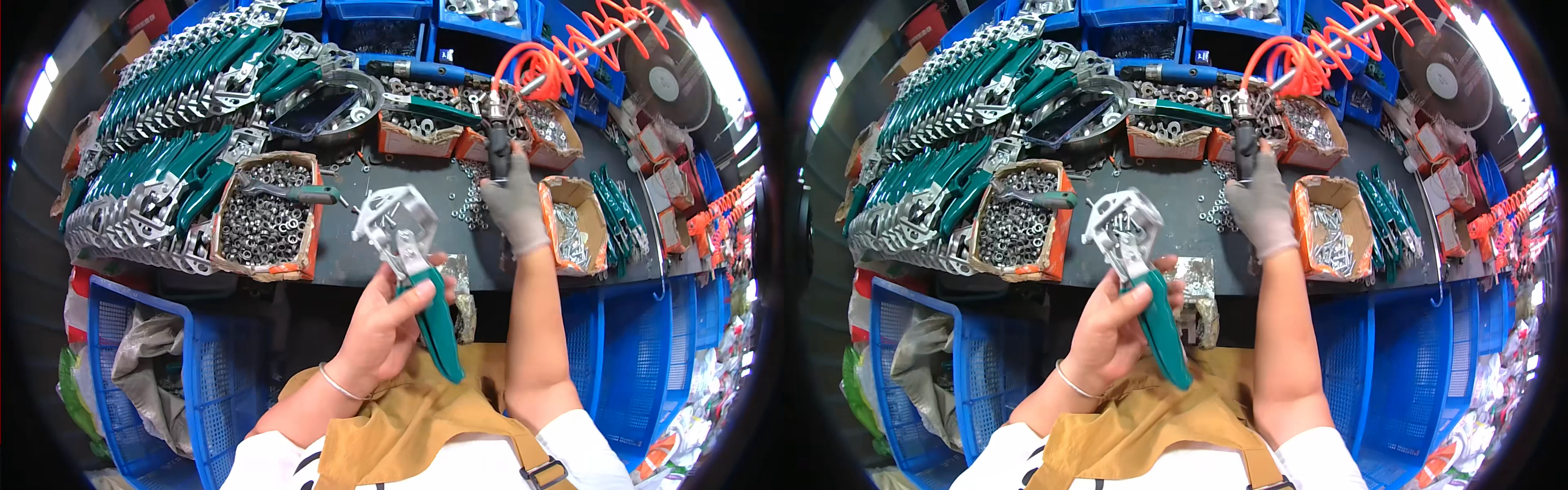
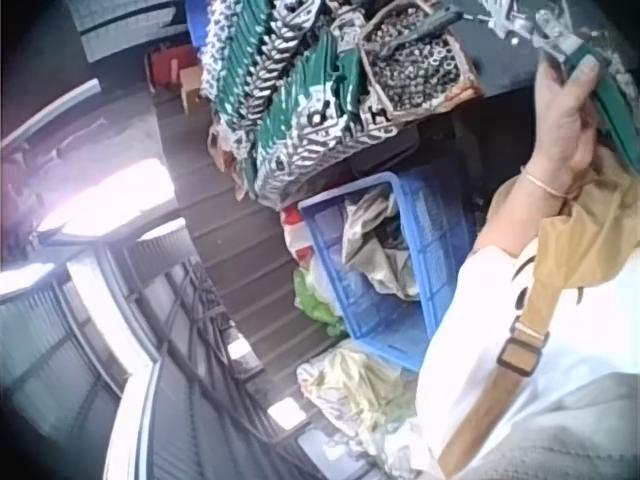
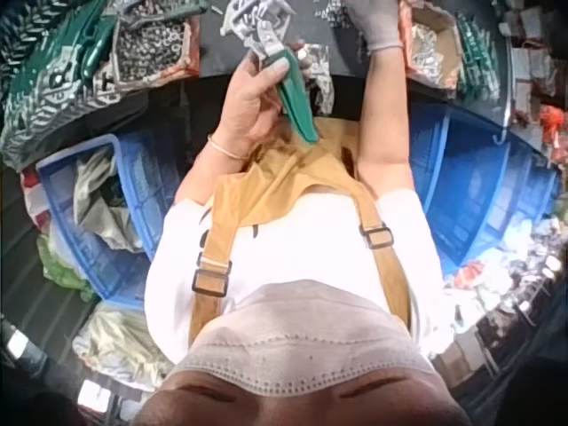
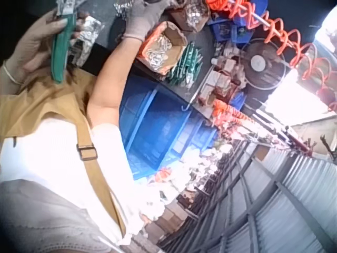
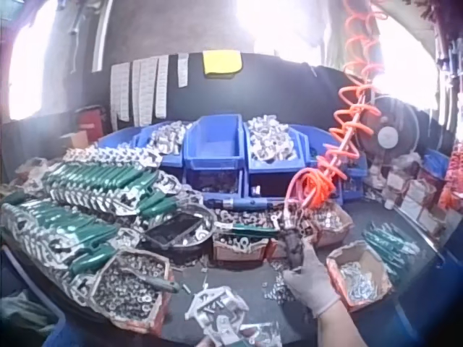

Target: The person assembles clamp tools by attaching handles to metal clamp bodies, inserting bolts by hand, tightening them using a pneumatic tool, and placing the finished tools onto a stack.

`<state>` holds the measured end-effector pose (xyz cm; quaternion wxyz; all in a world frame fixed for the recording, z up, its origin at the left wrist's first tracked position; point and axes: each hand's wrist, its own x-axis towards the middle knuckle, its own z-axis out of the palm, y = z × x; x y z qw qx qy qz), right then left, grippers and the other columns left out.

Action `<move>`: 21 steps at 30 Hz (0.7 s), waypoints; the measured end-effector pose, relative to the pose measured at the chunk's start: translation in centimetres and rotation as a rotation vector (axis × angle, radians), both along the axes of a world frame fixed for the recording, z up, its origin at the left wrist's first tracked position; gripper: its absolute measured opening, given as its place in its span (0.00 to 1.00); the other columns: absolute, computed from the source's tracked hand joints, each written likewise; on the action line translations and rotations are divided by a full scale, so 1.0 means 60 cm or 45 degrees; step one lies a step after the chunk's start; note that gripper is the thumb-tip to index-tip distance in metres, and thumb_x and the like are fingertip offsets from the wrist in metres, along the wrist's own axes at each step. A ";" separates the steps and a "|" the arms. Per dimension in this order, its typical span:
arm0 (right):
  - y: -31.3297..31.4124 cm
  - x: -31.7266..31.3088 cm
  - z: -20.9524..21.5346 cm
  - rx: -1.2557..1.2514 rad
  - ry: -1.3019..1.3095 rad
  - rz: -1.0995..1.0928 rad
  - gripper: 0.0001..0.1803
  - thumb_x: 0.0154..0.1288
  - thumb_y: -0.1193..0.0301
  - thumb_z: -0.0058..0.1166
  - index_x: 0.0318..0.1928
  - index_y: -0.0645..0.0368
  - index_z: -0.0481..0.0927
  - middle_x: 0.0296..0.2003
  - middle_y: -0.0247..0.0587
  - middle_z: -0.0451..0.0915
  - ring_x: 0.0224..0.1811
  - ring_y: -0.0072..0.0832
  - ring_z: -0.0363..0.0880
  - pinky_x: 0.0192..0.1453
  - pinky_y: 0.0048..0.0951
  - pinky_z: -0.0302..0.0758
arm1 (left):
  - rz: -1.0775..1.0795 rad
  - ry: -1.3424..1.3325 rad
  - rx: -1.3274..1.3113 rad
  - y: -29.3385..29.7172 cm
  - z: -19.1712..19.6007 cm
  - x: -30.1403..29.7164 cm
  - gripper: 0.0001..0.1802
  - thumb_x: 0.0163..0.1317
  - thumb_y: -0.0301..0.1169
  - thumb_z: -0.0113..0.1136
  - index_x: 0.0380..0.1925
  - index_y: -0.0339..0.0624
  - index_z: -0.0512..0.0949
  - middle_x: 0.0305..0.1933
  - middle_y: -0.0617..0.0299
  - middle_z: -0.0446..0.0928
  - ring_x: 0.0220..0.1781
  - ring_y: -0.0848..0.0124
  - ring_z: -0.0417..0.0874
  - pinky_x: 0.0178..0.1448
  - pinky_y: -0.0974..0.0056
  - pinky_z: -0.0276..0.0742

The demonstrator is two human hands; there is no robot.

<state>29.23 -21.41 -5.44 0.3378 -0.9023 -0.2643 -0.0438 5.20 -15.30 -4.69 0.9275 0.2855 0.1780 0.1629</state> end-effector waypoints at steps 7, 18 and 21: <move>-0.111 -0.151 0.162 1.917 0.835 1.104 0.38 0.63 0.68 0.58 0.70 0.59 0.56 0.37 0.40 0.63 0.37 0.31 0.70 0.36 0.33 0.78 | -0.048 0.379 1.455 0.022 -0.007 -0.006 0.21 0.54 0.35 0.70 0.38 0.28 0.75 0.42 0.48 0.77 0.35 0.59 0.80 0.45 0.64 0.77; -0.119 -0.220 0.141 1.428 0.078 1.069 0.30 0.56 0.76 0.62 0.59 0.58 0.65 0.39 0.41 0.72 0.44 0.35 0.76 0.35 0.32 0.83 | 0.079 0.212 1.604 -0.017 -0.007 0.007 0.21 0.50 0.35 0.73 0.34 0.29 0.76 0.35 0.48 0.75 0.31 0.59 0.77 0.38 0.61 0.75; -0.139 -0.219 0.148 1.385 0.171 1.109 0.31 0.58 0.79 0.60 0.60 0.54 0.62 0.41 0.44 0.73 0.43 0.37 0.77 0.41 0.37 0.81 | 0.007 0.210 1.389 -0.026 0.003 0.004 0.18 0.51 0.35 0.72 0.33 0.32 0.76 0.28 0.55 0.73 0.27 0.64 0.71 0.34 0.63 0.71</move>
